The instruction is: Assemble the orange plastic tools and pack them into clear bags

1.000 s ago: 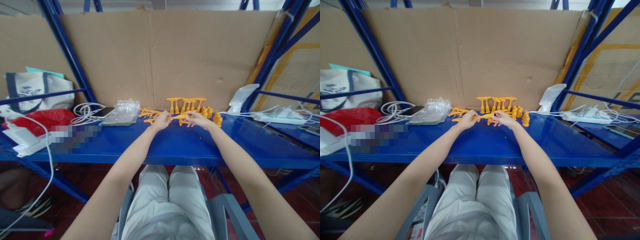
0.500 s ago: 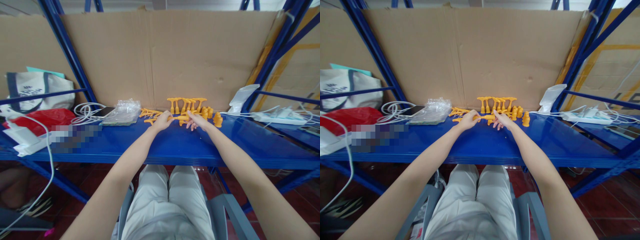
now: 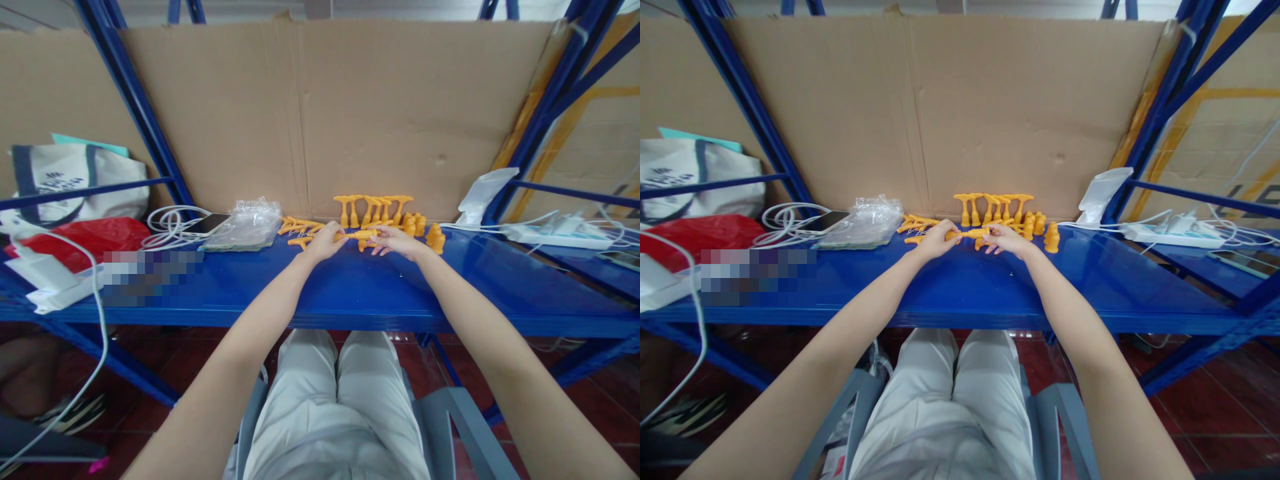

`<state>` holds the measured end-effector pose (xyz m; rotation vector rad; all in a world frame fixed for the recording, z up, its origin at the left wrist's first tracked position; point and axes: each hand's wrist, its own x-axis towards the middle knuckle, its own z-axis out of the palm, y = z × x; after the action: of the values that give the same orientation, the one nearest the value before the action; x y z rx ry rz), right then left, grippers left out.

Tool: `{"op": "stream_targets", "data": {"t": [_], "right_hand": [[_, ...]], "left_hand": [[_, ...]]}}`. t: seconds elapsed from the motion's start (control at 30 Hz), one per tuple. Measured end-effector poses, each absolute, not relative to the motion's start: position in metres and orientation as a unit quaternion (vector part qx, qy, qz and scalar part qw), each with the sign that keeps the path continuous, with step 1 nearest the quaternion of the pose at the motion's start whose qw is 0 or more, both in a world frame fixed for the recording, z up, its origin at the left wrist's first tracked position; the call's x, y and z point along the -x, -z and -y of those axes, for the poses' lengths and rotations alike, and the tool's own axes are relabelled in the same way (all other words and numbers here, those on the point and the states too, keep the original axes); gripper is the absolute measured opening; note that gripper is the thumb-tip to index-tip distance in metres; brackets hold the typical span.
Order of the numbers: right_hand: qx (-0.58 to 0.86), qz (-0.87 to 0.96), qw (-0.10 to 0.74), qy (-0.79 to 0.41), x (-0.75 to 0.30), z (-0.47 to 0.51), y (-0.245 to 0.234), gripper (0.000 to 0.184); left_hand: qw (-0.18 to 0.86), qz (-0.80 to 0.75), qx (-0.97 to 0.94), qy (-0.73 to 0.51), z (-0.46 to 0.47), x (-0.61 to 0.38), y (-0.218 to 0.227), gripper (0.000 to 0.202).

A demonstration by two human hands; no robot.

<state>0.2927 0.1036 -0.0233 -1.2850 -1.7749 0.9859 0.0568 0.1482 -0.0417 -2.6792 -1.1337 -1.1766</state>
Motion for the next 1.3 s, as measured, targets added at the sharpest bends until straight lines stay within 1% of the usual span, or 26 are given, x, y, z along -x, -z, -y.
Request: {"op": "stream_targets", "data": {"t": [0.17, 0.3, 0.47, 0.63, 0.8, 0.93, 1.07, 1.17, 1.23, 1.3], "right_hand": [[0.503, 0.701, 0.34, -0.374, -0.293, -0.102, 0.021, 0.034], [0.506, 0.699, 0.344, -0.37, -0.293, -0.102, 0.021, 0.035], [0.516, 0.689, 0.349, -0.37, -0.292, -0.102, 0.021, 0.027], [0.521, 0.68, 0.352, -0.377, -0.289, -0.1, 0.02, 0.032], [0.518, 0.67, 0.362, -0.389, -0.286, -0.096, 0.018, 0.032], [0.512, 0.658, 0.376, -0.404, -0.284, -0.095, 0.017, 0.037], [0.494, 0.621, 0.421, -0.44, -0.284, -0.098, 0.017, 0.033], [0.474, 0.571, 0.484, -0.463, -0.288, -0.102, 0.016, 0.027], [0.463, 0.54, 0.534, -0.457, -0.293, -0.108, 0.015, 0.027], [0.46, 0.523, 0.579, -0.425, -0.299, -0.115, 0.017, 0.03]], "left_hand": [[0.004, 0.349, 0.853, 0.387, -0.151, -0.056, 0.043, 0.01], [0.008, 0.352, 0.852, 0.388, -0.149, -0.056, 0.043, 0.012], [0.011, 0.356, 0.851, 0.385, -0.146, -0.057, 0.041, 0.016], [0.015, 0.348, 0.856, 0.383, -0.144, -0.057, 0.04, 0.016], [0.015, 0.344, 0.856, 0.386, -0.144, -0.056, 0.04, 0.014], [0.015, 0.341, 0.857, 0.386, -0.145, -0.056, 0.041, 0.015], [0.014, 0.332, 0.859, 0.389, -0.147, -0.057, 0.044, 0.022], [0.01, 0.299, 0.863, 0.407, -0.151, -0.06, 0.047, 0.042], [0.006, 0.278, 0.865, 0.418, -0.152, -0.061, 0.05, 0.056], [0.003, 0.271, 0.872, 0.407, -0.152, -0.063, 0.052, 0.061]]}}
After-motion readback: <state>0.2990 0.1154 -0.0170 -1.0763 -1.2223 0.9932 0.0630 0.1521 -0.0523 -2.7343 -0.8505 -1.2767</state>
